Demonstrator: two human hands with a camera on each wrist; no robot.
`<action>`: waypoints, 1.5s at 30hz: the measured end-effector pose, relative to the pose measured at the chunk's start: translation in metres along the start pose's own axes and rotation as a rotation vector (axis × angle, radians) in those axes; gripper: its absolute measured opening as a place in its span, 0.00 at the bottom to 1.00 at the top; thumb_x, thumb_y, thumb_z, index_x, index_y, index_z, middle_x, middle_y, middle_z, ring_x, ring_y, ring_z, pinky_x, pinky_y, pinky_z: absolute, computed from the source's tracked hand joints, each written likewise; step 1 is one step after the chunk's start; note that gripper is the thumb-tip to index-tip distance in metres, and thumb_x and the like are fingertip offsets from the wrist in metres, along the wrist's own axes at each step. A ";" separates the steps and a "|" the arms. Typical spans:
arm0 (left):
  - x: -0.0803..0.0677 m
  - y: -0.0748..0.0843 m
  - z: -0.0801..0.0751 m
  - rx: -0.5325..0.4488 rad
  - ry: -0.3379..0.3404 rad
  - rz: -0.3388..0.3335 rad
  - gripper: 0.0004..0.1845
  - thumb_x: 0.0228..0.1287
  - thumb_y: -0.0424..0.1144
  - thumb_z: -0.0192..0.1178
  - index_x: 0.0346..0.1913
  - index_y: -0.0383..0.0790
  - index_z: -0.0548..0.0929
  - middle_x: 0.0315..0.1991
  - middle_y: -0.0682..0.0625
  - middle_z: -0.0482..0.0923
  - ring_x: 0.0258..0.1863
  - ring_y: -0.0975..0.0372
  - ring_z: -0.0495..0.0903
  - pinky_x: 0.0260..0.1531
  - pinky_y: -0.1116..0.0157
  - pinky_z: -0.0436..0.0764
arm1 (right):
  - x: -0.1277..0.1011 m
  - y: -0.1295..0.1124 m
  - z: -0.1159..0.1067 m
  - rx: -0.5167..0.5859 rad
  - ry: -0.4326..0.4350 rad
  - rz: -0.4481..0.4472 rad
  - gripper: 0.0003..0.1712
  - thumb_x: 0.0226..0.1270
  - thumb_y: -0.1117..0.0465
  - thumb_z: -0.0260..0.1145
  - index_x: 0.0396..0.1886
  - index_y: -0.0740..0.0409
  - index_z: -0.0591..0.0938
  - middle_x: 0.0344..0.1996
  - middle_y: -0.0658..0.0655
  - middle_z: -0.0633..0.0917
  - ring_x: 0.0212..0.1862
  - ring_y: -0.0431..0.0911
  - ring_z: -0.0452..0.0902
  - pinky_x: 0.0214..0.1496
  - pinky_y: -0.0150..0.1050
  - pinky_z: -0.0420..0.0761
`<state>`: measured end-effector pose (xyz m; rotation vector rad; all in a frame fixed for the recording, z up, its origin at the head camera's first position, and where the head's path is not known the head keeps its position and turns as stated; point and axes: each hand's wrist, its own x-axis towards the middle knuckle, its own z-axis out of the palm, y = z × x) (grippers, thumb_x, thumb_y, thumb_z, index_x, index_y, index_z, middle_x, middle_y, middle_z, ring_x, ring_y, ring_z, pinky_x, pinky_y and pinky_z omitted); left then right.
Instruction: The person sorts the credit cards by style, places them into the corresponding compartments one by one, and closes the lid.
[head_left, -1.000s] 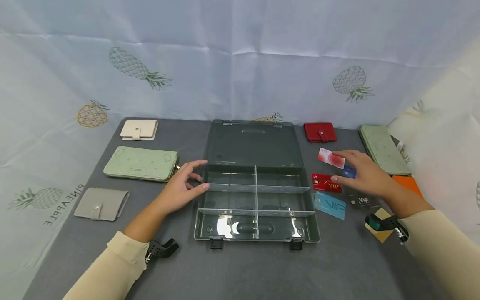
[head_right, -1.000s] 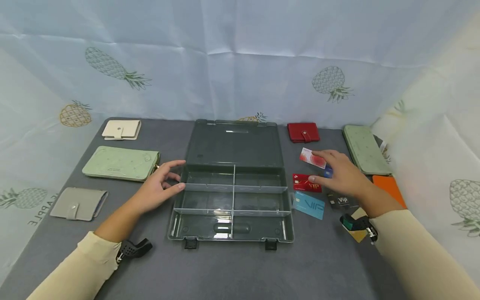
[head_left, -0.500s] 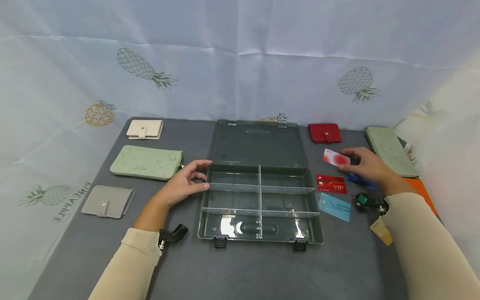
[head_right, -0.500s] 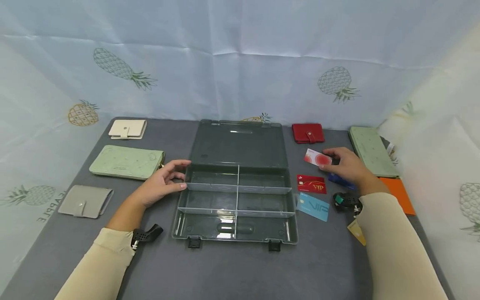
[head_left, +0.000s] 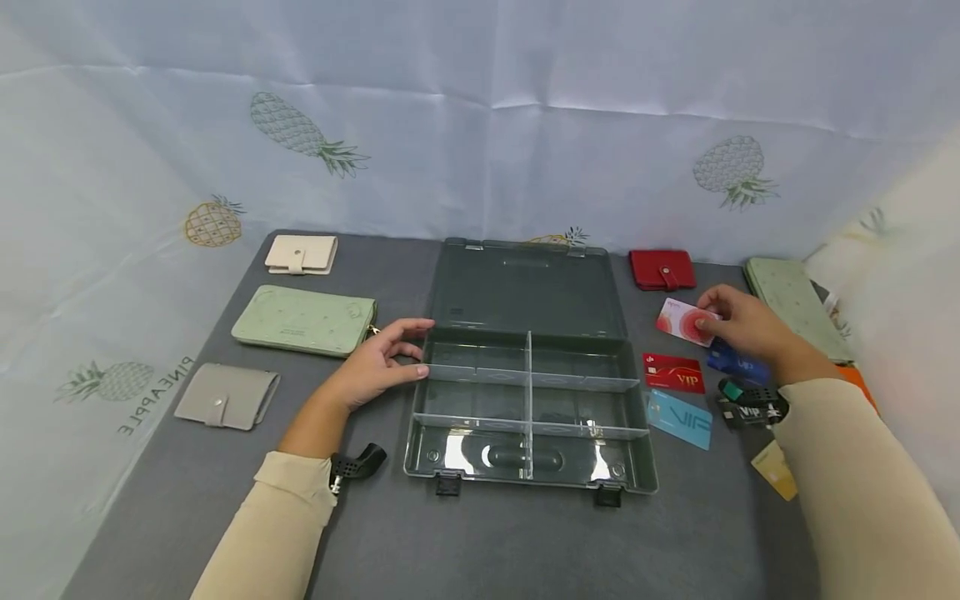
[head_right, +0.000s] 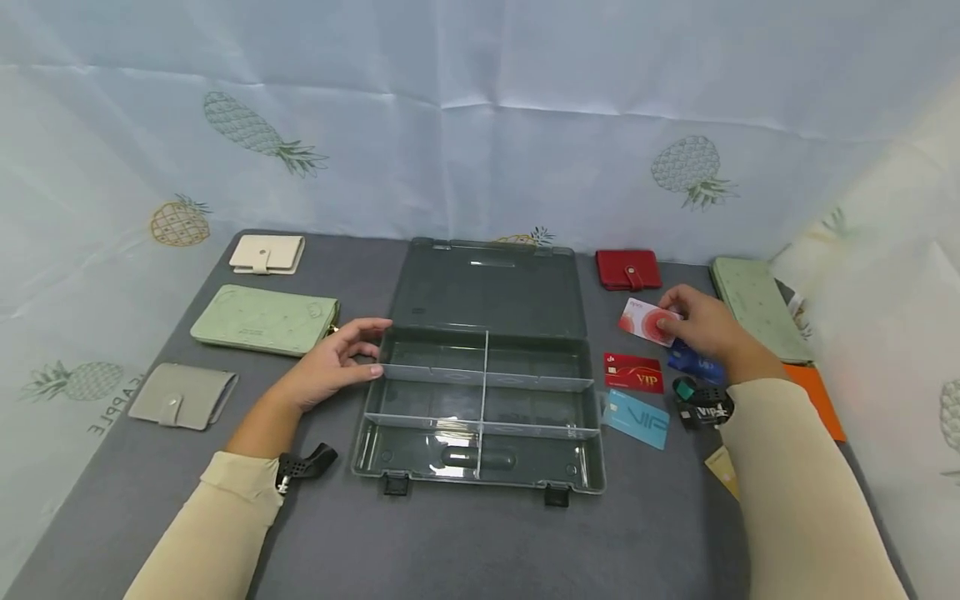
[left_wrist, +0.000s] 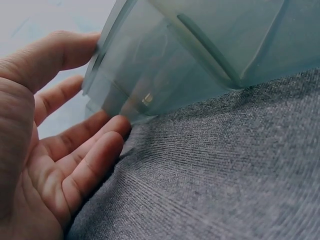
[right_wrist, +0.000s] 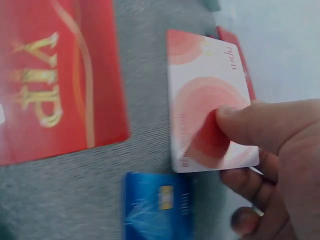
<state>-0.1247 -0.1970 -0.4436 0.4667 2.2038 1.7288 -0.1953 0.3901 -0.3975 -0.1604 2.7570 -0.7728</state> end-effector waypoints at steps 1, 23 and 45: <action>0.000 0.000 0.000 0.001 -0.002 0.002 0.37 0.68 0.28 0.72 0.78 0.40 0.71 0.75 0.38 0.69 0.57 0.48 0.77 0.44 0.66 0.80 | -0.001 -0.002 -0.002 0.008 0.003 -0.009 0.21 0.82 0.56 0.65 0.60 0.66 0.73 0.46 0.66 0.84 0.46 0.56 0.79 0.47 0.43 0.79; -0.002 0.000 -0.001 0.053 0.052 -0.006 0.37 0.70 0.30 0.72 0.79 0.40 0.71 0.75 0.38 0.69 0.65 0.44 0.76 0.47 0.67 0.81 | 0.009 -0.164 0.028 0.307 -0.201 -0.231 0.11 0.80 0.62 0.67 0.53 0.63 0.79 0.45 0.61 0.85 0.48 0.52 0.79 0.51 0.43 0.83; 0.002 -0.002 0.002 0.049 0.039 0.013 0.37 0.69 0.31 0.72 0.78 0.40 0.71 0.73 0.37 0.71 0.64 0.45 0.78 0.45 0.68 0.81 | 0.030 -0.264 0.122 0.157 -0.239 -0.366 0.05 0.74 0.64 0.73 0.44 0.55 0.85 0.32 0.49 0.89 0.36 0.44 0.84 0.46 0.44 0.82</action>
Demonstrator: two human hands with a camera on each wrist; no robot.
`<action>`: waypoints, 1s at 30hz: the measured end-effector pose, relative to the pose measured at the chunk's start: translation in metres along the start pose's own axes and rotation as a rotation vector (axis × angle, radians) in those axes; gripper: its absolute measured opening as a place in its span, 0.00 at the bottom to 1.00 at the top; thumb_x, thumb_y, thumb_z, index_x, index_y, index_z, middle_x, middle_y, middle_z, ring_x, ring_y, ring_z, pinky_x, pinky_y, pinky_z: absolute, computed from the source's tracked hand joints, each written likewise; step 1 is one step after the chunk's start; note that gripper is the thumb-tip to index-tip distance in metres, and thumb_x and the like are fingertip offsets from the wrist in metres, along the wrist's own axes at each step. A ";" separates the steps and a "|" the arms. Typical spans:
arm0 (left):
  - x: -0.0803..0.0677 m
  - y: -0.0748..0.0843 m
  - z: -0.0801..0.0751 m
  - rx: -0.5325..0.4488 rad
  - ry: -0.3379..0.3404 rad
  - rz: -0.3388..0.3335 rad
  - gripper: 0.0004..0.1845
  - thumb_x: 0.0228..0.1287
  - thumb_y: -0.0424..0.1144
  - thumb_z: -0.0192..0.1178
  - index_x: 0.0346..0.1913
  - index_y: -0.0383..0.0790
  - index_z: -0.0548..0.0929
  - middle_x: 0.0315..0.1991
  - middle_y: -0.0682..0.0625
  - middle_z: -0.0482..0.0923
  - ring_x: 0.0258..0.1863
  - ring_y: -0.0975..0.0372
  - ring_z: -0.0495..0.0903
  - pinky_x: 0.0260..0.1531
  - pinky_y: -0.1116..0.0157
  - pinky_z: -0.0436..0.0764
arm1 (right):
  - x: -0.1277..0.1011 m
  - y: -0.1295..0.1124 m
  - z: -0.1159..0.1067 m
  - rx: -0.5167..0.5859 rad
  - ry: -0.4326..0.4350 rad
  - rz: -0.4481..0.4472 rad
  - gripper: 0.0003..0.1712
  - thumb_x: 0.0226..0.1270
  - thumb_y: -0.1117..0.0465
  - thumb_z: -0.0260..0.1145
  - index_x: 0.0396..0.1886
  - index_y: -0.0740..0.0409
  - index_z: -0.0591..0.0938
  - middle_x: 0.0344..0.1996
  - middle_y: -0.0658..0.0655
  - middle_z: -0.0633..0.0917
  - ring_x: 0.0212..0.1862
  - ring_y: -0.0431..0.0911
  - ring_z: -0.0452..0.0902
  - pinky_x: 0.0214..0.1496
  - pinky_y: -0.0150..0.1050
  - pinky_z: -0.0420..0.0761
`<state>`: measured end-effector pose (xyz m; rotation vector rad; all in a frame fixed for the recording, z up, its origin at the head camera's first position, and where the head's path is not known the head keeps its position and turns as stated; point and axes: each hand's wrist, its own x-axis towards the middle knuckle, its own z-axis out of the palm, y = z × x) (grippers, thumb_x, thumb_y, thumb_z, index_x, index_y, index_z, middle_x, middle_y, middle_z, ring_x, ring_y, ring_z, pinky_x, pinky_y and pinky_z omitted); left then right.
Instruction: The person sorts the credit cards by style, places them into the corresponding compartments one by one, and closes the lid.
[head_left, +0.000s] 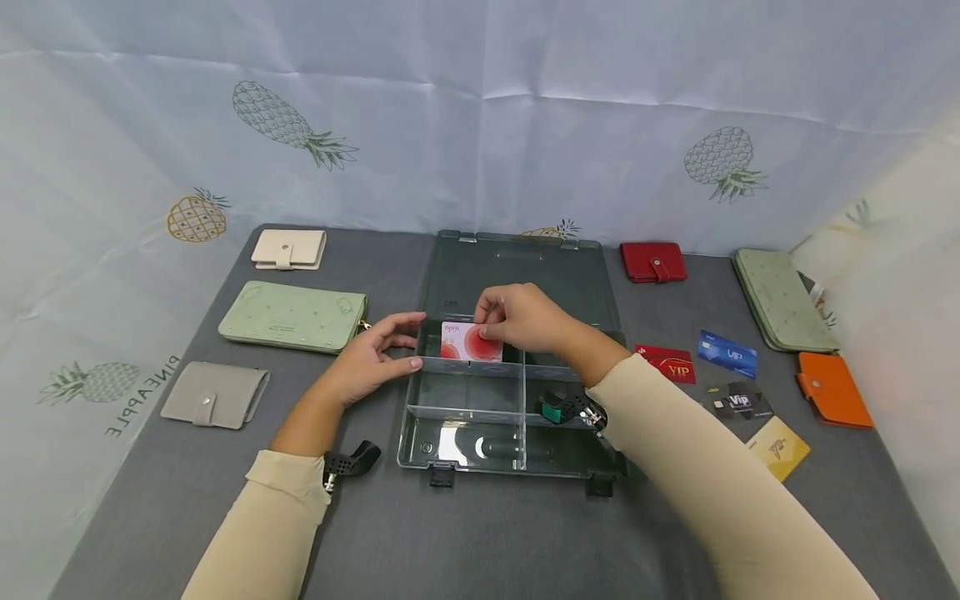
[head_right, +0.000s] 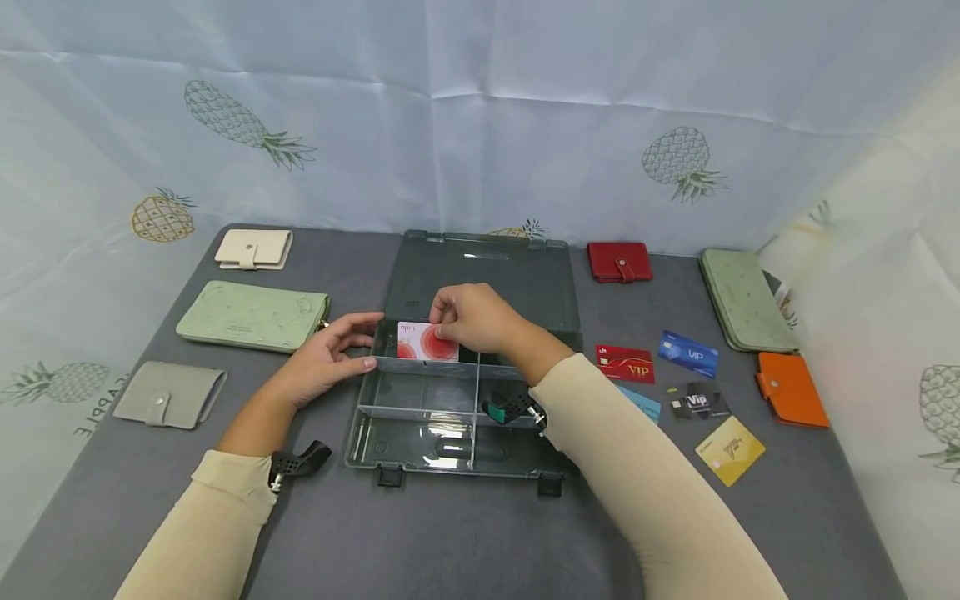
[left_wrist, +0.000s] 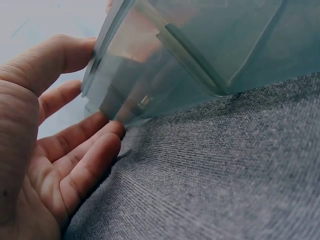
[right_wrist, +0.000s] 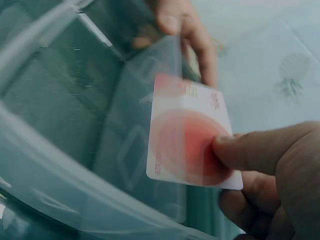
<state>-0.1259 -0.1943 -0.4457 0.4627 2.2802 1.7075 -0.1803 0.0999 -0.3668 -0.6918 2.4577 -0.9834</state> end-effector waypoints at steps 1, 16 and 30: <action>0.000 0.000 0.000 0.002 0.001 0.002 0.37 0.69 0.31 0.72 0.79 0.40 0.71 0.73 0.37 0.71 0.64 0.45 0.78 0.45 0.68 0.81 | 0.000 0.000 0.003 -0.022 -0.001 -0.004 0.05 0.73 0.64 0.74 0.43 0.55 0.85 0.31 0.49 0.89 0.36 0.43 0.84 0.45 0.44 0.83; -0.001 -0.001 0.000 0.010 0.002 0.008 0.37 0.70 0.31 0.72 0.79 0.41 0.71 0.73 0.38 0.72 0.65 0.44 0.78 0.45 0.68 0.81 | -0.008 0.004 0.026 -0.405 0.102 -0.132 0.06 0.71 0.57 0.77 0.44 0.48 0.89 0.31 0.42 0.89 0.38 0.44 0.75 0.56 0.51 0.74; -0.001 -0.002 0.000 0.029 0.002 0.004 0.37 0.70 0.32 0.72 0.79 0.42 0.70 0.74 0.39 0.71 0.65 0.46 0.78 0.45 0.67 0.81 | -0.063 0.031 0.003 -0.022 0.249 -0.083 0.21 0.66 0.59 0.81 0.58 0.54 0.89 0.54 0.55 0.87 0.58 0.53 0.78 0.60 0.57 0.80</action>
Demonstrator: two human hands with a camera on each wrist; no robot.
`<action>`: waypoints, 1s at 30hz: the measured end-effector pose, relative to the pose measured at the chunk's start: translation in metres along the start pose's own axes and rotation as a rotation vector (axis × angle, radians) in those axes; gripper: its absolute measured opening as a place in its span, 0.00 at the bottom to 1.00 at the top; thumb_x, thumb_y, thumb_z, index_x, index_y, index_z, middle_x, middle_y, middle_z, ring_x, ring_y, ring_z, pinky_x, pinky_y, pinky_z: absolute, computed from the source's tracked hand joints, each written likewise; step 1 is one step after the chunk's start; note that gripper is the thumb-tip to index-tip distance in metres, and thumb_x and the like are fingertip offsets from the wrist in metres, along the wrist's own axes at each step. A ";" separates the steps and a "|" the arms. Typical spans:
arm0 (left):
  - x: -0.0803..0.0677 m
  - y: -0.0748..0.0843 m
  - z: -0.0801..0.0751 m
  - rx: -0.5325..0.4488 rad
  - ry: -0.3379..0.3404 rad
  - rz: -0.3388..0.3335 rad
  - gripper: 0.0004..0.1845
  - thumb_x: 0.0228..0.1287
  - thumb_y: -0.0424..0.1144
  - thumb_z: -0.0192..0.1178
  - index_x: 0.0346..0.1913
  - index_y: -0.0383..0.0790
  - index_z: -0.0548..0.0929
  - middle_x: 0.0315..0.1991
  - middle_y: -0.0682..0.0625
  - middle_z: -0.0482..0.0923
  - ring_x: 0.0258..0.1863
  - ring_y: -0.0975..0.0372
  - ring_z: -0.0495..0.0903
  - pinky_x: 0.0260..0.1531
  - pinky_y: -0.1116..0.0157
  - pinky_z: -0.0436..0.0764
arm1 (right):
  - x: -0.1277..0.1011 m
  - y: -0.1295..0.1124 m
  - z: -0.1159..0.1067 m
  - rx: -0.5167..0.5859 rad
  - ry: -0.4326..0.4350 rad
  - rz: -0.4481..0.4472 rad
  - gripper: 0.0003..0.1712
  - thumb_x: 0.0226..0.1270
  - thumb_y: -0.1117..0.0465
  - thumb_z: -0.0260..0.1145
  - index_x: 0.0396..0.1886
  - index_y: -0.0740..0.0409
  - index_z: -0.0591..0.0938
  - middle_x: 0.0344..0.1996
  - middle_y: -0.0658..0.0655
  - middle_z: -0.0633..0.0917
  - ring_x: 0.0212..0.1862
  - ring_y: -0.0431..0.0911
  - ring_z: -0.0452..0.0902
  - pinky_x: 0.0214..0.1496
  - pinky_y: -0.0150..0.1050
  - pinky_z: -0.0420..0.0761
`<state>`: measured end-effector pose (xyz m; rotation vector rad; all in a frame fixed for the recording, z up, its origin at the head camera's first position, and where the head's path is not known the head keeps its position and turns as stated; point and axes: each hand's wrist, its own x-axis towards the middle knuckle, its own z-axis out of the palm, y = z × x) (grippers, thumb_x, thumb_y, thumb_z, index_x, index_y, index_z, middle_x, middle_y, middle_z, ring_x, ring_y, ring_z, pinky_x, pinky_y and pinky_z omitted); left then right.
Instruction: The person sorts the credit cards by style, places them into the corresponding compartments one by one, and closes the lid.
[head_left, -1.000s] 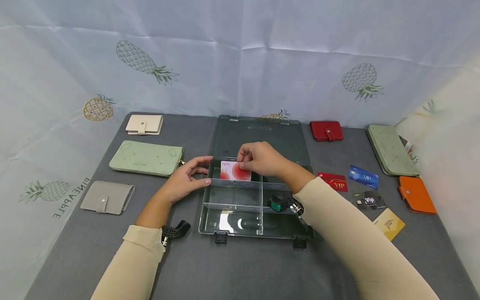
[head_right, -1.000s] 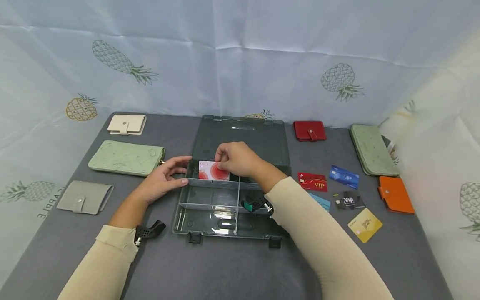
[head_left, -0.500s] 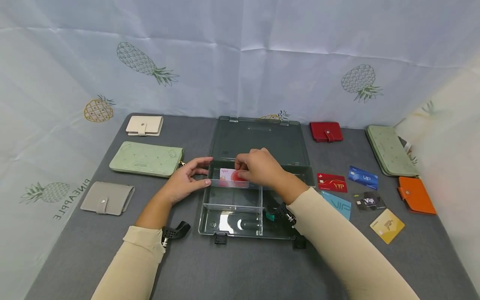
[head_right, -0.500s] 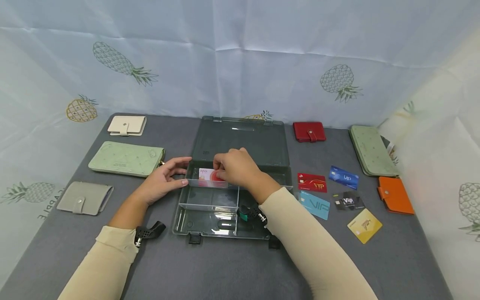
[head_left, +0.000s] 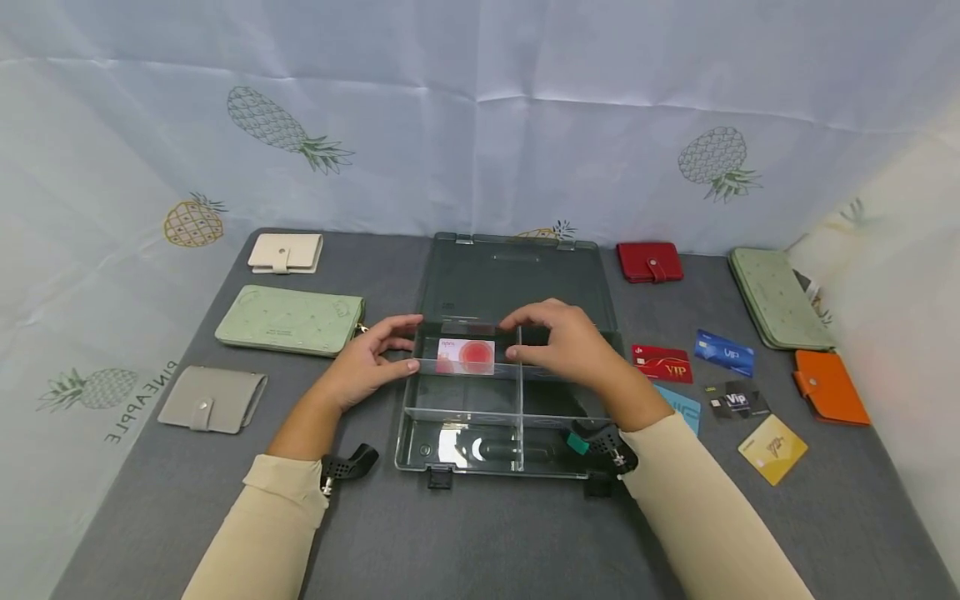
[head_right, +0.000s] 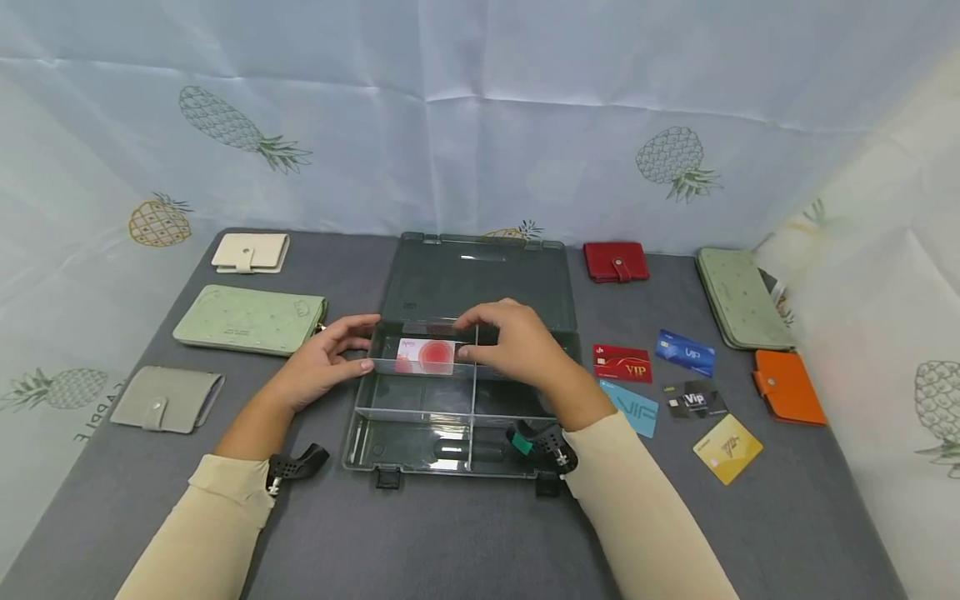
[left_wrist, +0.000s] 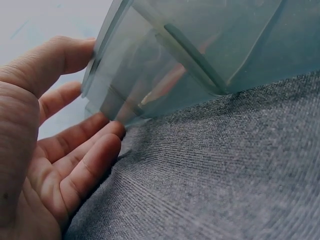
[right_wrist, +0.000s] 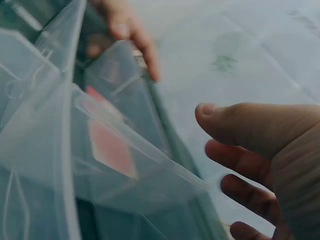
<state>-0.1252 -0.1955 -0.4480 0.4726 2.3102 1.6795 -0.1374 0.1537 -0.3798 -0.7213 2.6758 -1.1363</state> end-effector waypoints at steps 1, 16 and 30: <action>0.000 0.000 0.000 0.000 -0.001 0.001 0.37 0.70 0.32 0.72 0.79 0.42 0.70 0.74 0.39 0.71 0.65 0.46 0.78 0.45 0.67 0.81 | -0.007 0.002 -0.005 0.012 0.023 0.006 0.22 0.66 0.59 0.81 0.58 0.53 0.89 0.55 0.54 0.86 0.59 0.53 0.78 0.62 0.59 0.79; 0.000 0.002 0.001 -0.024 -0.012 -0.001 0.37 0.71 0.31 0.70 0.80 0.40 0.70 0.74 0.37 0.70 0.66 0.43 0.77 0.47 0.68 0.81 | -0.110 0.093 -0.076 0.072 0.197 0.279 0.26 0.77 0.56 0.72 0.70 0.57 0.80 0.64 0.63 0.81 0.53 0.57 0.80 0.42 0.35 0.85; 0.000 0.000 0.002 -0.028 -0.006 -0.003 0.37 0.71 0.31 0.71 0.80 0.40 0.70 0.74 0.37 0.70 0.66 0.43 0.77 0.47 0.68 0.81 | -0.126 0.145 -0.101 -0.200 0.010 0.278 0.31 0.68 0.60 0.79 0.68 0.64 0.81 0.62 0.69 0.78 0.61 0.64 0.72 0.64 0.69 0.72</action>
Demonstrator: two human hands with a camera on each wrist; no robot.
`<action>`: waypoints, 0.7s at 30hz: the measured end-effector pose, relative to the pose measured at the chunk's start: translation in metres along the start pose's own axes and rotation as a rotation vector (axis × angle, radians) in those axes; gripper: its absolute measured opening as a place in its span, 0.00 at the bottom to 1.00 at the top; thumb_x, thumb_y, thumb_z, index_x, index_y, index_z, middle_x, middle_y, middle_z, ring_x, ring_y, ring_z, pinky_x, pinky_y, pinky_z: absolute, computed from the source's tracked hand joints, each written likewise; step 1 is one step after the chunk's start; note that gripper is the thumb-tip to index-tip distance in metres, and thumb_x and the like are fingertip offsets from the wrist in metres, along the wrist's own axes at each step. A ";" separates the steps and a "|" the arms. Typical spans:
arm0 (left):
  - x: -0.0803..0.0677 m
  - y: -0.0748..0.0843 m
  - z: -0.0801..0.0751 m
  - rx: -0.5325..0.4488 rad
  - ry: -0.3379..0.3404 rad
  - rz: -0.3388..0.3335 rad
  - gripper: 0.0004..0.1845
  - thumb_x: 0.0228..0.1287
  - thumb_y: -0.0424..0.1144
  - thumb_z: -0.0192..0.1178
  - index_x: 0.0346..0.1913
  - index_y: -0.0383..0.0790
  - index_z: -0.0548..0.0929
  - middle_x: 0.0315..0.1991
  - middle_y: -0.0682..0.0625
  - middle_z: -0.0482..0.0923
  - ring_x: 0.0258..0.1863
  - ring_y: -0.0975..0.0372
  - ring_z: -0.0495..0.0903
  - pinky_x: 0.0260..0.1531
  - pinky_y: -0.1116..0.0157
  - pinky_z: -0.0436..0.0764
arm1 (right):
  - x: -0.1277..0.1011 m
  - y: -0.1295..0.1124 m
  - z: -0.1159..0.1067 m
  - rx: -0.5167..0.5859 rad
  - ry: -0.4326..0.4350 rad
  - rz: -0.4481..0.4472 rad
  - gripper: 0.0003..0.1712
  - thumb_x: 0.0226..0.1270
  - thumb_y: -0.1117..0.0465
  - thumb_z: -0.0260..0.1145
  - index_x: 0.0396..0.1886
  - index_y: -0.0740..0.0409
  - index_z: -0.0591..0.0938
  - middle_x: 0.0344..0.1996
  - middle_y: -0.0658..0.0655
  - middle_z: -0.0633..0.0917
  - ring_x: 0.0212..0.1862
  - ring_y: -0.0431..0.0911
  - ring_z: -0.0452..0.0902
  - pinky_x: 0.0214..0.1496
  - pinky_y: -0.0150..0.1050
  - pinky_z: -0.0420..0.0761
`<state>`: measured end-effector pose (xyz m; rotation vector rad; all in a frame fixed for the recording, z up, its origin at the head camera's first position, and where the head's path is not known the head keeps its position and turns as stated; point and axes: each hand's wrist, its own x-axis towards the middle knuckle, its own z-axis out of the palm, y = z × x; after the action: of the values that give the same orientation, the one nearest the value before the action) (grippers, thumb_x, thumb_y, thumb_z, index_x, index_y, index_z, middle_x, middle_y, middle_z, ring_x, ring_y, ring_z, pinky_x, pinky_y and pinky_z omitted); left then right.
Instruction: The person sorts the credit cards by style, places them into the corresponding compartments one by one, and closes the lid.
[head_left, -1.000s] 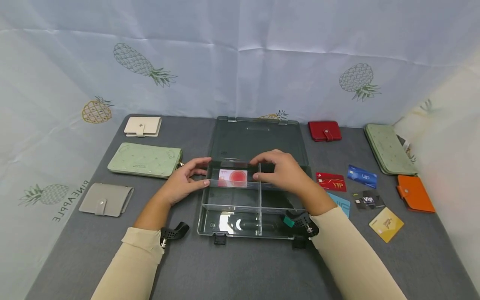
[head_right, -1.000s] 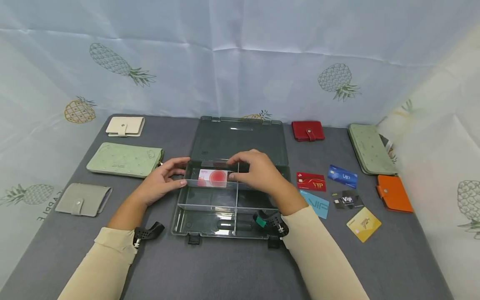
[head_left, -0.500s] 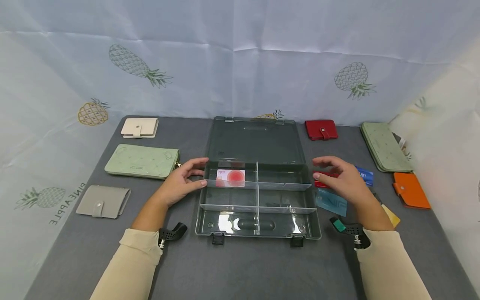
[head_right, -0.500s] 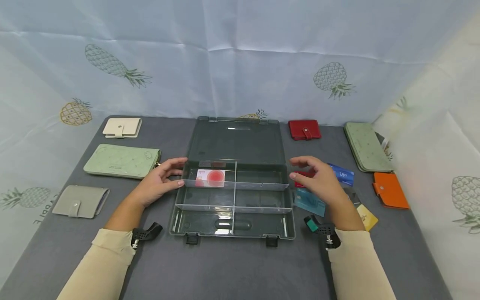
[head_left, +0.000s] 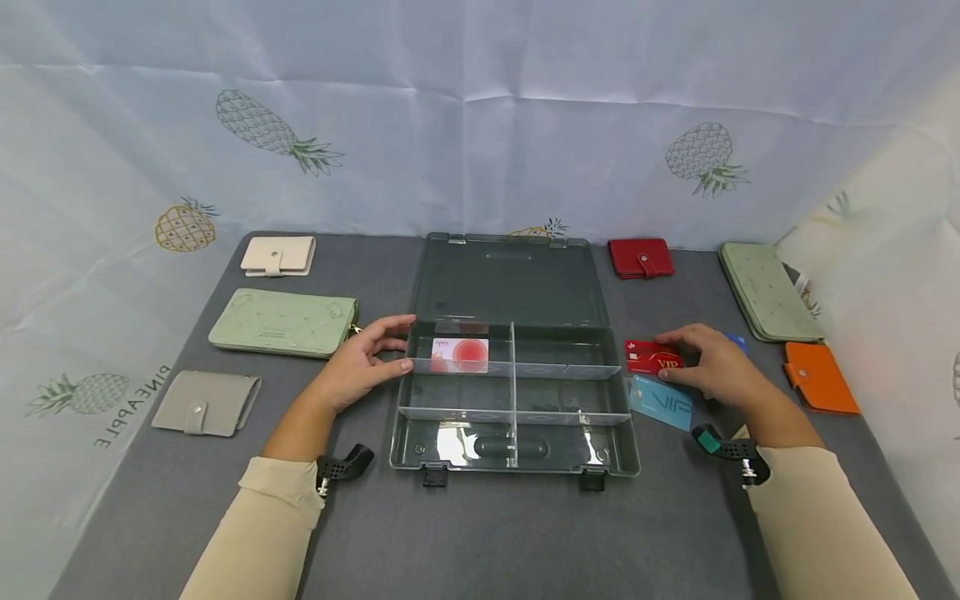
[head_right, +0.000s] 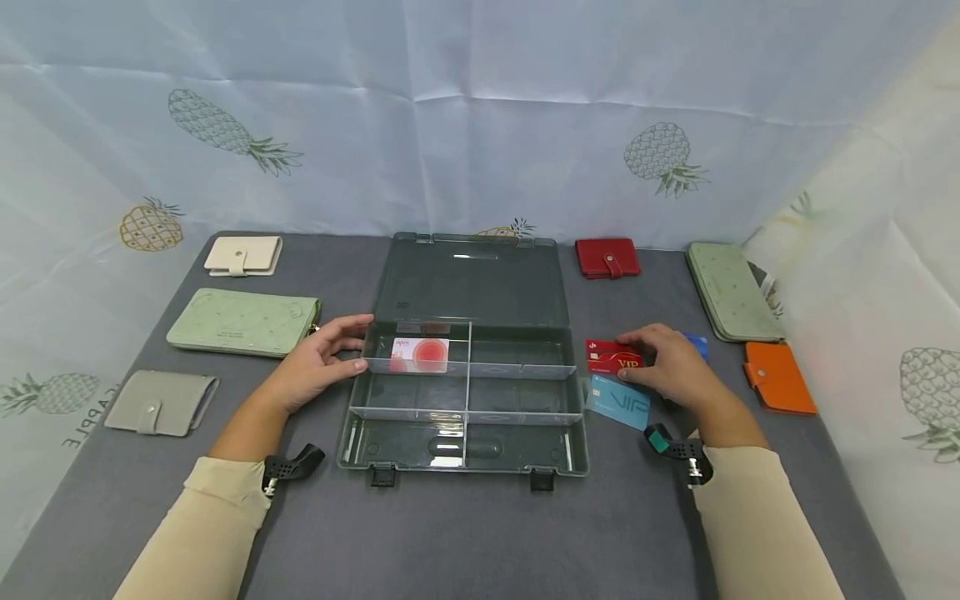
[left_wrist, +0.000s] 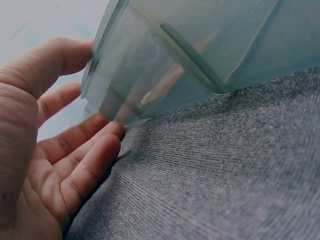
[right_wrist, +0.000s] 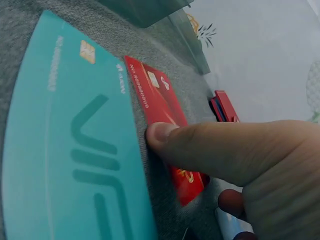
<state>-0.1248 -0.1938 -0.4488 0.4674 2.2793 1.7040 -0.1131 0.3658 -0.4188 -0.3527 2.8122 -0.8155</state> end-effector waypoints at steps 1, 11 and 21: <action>0.000 0.000 0.000 -0.002 0.000 0.002 0.37 0.71 0.30 0.70 0.80 0.39 0.70 0.74 0.37 0.70 0.66 0.43 0.77 0.47 0.68 0.81 | 0.001 0.000 -0.001 -0.004 -0.011 0.016 0.31 0.68 0.60 0.79 0.67 0.65 0.80 0.62 0.69 0.78 0.60 0.65 0.71 0.64 0.69 0.72; 0.001 -0.001 0.002 -0.008 0.006 0.011 0.37 0.70 0.30 0.72 0.79 0.41 0.70 0.73 0.38 0.71 0.64 0.46 0.78 0.46 0.69 0.81 | 0.004 -0.009 -0.009 0.046 -0.028 0.123 0.24 0.75 0.61 0.73 0.63 0.61 0.74 0.55 0.68 0.84 0.54 0.60 0.77 0.53 0.52 0.82; 0.001 -0.002 0.001 -0.009 0.003 0.015 0.37 0.70 0.30 0.71 0.80 0.39 0.70 0.73 0.37 0.71 0.65 0.44 0.77 0.47 0.69 0.82 | 0.006 -0.029 -0.038 0.159 0.023 0.140 0.18 0.83 0.60 0.64 0.65 0.61 0.76 0.51 0.65 0.84 0.52 0.56 0.76 0.45 0.32 0.81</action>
<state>-0.1253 -0.1936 -0.4507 0.4823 2.2743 1.7229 -0.1237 0.3594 -0.3724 -0.1216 2.7319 -1.0074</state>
